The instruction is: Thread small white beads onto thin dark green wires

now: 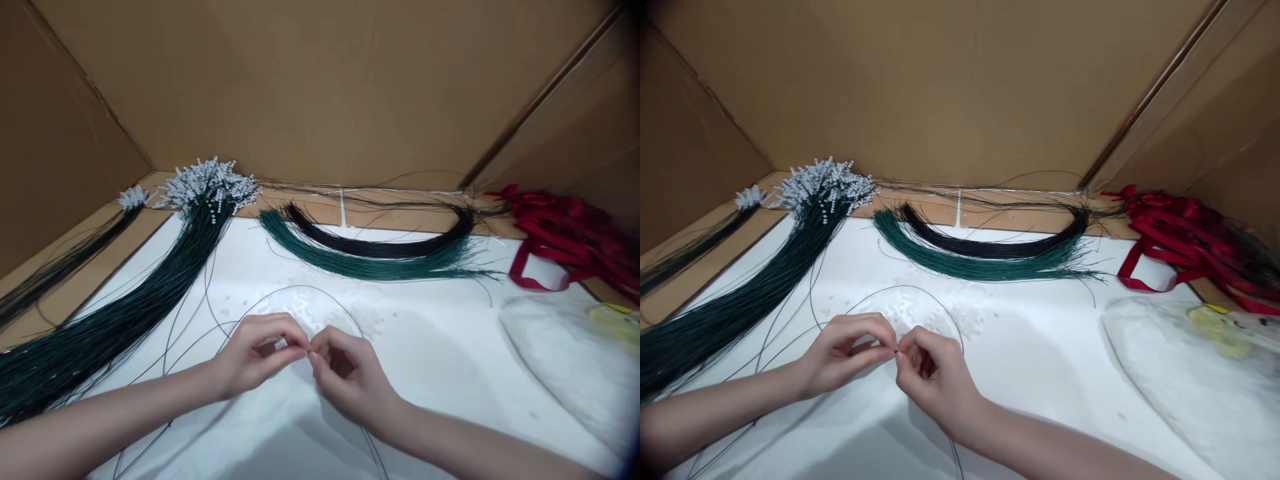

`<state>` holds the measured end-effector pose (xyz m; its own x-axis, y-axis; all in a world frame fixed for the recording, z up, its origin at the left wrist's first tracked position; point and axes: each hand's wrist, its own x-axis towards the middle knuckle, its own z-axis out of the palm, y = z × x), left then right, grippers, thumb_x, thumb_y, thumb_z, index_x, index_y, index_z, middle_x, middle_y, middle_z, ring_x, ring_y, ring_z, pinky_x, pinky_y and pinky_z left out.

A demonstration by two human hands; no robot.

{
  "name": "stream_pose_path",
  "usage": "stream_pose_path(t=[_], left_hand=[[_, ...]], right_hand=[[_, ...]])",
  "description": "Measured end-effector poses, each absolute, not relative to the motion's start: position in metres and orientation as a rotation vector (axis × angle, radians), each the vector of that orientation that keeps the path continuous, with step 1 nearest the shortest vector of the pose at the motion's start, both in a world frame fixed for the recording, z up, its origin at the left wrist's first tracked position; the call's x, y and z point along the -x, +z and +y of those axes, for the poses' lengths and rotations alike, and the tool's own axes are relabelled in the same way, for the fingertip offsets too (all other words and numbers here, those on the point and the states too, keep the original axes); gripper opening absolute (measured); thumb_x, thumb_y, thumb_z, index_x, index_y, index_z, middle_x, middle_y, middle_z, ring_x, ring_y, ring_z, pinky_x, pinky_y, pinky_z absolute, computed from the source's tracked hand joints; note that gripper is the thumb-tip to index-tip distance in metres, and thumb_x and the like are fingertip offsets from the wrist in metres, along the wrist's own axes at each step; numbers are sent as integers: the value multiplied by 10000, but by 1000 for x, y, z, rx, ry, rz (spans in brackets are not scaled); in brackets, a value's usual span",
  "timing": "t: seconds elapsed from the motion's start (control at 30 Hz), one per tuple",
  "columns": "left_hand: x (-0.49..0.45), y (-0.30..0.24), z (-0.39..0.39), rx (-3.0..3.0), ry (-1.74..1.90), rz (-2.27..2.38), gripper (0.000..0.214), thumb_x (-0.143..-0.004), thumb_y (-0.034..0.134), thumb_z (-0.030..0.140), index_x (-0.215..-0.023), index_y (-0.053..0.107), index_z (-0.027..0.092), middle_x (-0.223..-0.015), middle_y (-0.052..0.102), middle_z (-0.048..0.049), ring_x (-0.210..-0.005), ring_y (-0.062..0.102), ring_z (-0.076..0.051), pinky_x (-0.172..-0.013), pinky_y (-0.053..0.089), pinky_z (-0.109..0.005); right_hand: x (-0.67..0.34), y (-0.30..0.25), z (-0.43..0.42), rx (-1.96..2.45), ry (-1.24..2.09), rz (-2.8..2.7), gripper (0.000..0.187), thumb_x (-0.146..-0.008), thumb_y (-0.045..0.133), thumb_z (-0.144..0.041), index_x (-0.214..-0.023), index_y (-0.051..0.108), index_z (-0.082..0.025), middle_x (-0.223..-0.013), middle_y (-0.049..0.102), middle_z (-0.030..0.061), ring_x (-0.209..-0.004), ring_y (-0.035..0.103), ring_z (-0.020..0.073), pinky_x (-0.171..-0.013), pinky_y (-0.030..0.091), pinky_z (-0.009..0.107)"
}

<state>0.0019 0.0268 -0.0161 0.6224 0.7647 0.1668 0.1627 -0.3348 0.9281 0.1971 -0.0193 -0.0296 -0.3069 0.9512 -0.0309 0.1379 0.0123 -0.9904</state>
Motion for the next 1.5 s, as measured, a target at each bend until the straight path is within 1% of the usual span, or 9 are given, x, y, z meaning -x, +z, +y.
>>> stream_pose_path(t=[0.23, 0.37, 0.43, 0.63, 0.8, 1.13, 1.5], left_hand=[[0, -17, 31, -1808, 766, 730, 69, -891, 600, 158, -860, 662, 148, -861, 669, -70, -805, 639, -157, -724, 516, -260], [1, -21, 29, -1727, 744, 753, 40, -874, 642, 191, -862, 650, 154, -863, 663, -59, -815, 633, -154, -756, 516, -271], [1, -22, 28, -1665, 740, 791, 65, -862, 664, 210, -867, 633, 153, -866, 663, -55, -821, 632, -153, -769, 518, -276], [0, -19, 27, -1596, 735, 816, 125, -836, 700, 231, -871, 621, 142, -857, 668, -54, -818, 639, -152, -705, 522, -252], [0, -18, 27, -1589, 751, 797, 129, -821, 716, 217, -866, 619, 144, -849, 676, -45, -807, 648, -146, -689, 518, -240], [0, -22, 28, -1604, 752, 816, 88, -825, 714, 190, -863, 638, 166, -851, 666, -23, -809, 630, -129, -723, 508, -236], [1, -21, 27, -1629, 756, 806, 95, -828, 710, 205, -857, 640, 149, -846, 671, -40, -803, 640, -142, -723, 522, -249]], right_hand=[[-198, -25, -20, 1151, 1360, -1533, 98, -879, 543, -221, -792, 543, -178, -608, 438, -48, -549, 394, 81, -516, 315, 215], [-197, -25, -20, 1144, 1370, -1511, 99, -884, 544, -223, -797, 548, -177, -616, 438, -47, -551, 392, 81, -513, 311, 218], [-198, -25, -20, 1137, 1376, -1507, 104, -885, 545, -223, -792, 546, -177, -613, 437, -48, -547, 389, 80, -511, 308, 218], [-199, -26, -20, 1122, 1375, -1520, 103, -884, 550, -229, -794, 549, -180, -618, 442, -47, -551, 392, 82, -513, 307, 218], [-198, -25, -20, 1141, 1369, -1540, 99, -873, 556, -218, -782, 548, -180, -612, 446, -45, -555, 397, 85, -519, 317, 220], [-199, -26, -20, 1149, 1345, -1583, 97, -871, 552, -202, -775, 556, -184, -619, 447, -43, -564, 401, 85, -525, 321, 220], [-198, -26, -22, 1144, 1307, -1624, 106, -867, 545, -188, -762, 557, -181, -624, 450, -42, -568, 409, 83, -529, 326, 214]])
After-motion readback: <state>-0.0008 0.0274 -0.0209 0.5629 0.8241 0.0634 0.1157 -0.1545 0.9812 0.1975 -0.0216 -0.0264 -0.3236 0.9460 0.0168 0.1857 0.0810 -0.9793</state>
